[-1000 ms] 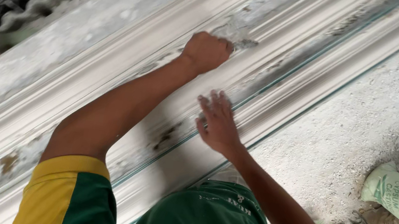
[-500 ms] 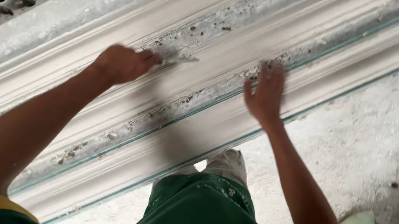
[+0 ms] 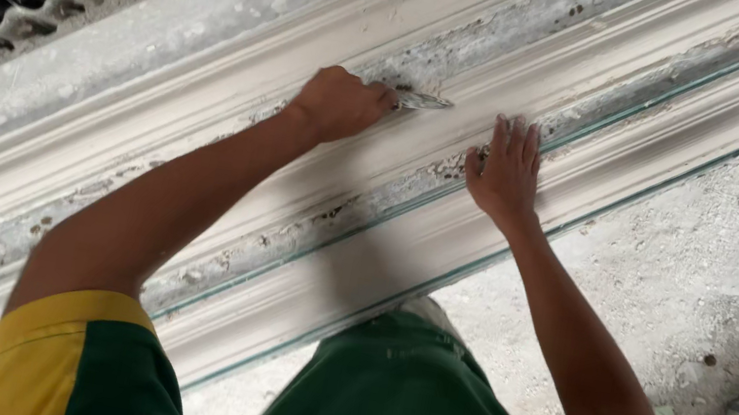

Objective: The person scrapes residue from long white moldings using a small metal scraper. They repeatedly scrape along the length of each molding, occasionally repositioning the pieces and clearing debris from the surface.

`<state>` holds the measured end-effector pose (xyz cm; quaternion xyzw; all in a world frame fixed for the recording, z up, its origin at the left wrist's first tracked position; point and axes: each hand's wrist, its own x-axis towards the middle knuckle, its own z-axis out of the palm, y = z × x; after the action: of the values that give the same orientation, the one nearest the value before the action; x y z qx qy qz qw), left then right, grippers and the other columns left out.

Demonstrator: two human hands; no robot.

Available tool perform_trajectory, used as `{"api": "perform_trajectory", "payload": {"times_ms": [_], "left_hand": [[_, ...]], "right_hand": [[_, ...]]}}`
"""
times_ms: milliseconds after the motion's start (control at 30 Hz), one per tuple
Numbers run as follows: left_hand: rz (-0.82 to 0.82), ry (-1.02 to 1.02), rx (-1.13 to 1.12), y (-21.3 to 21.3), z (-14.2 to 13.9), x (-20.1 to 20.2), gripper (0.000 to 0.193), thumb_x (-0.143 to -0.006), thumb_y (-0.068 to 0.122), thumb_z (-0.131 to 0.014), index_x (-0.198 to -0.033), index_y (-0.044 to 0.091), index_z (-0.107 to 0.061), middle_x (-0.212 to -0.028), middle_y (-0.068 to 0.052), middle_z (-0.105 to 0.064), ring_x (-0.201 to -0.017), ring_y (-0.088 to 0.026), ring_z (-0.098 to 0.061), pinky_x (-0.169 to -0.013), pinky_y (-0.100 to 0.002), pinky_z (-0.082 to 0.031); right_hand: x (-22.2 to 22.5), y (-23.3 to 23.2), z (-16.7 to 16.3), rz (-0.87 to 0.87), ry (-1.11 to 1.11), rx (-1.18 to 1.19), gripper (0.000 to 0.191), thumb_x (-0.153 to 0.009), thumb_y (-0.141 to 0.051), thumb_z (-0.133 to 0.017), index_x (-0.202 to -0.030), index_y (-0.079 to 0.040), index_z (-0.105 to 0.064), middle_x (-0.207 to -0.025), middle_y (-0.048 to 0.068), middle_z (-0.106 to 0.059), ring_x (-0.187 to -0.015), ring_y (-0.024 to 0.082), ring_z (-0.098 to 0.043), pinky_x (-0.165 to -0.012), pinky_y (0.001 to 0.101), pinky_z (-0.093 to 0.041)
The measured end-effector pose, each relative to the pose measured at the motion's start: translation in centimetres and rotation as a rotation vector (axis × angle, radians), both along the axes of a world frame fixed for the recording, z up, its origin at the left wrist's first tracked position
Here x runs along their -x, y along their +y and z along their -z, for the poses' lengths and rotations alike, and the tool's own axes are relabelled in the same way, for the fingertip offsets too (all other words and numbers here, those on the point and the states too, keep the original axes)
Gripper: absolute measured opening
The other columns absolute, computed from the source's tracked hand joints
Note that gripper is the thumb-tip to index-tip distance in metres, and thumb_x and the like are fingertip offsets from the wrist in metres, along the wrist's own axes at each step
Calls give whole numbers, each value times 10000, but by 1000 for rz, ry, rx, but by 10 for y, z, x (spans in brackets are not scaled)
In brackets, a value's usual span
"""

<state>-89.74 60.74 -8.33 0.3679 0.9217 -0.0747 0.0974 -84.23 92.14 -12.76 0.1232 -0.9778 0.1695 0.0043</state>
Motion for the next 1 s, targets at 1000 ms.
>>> {"api": "perform_trajectory", "payload": {"times_ms": [1000], "left_hand": [[-243, -331, 345, 119, -56, 62, 670, -1011, 196, -496, -1614, 237, -206, -1521, -76, -439, -766, -208, -664, -446, -272, -583]], "right_hand": [[282, 339, -5, -47, -145, -66, 754, -1054, -424, -514, -1643, -23, -267, -1635, 403, -136, -1517, 613, -106, -1182, 689, -213]]}}
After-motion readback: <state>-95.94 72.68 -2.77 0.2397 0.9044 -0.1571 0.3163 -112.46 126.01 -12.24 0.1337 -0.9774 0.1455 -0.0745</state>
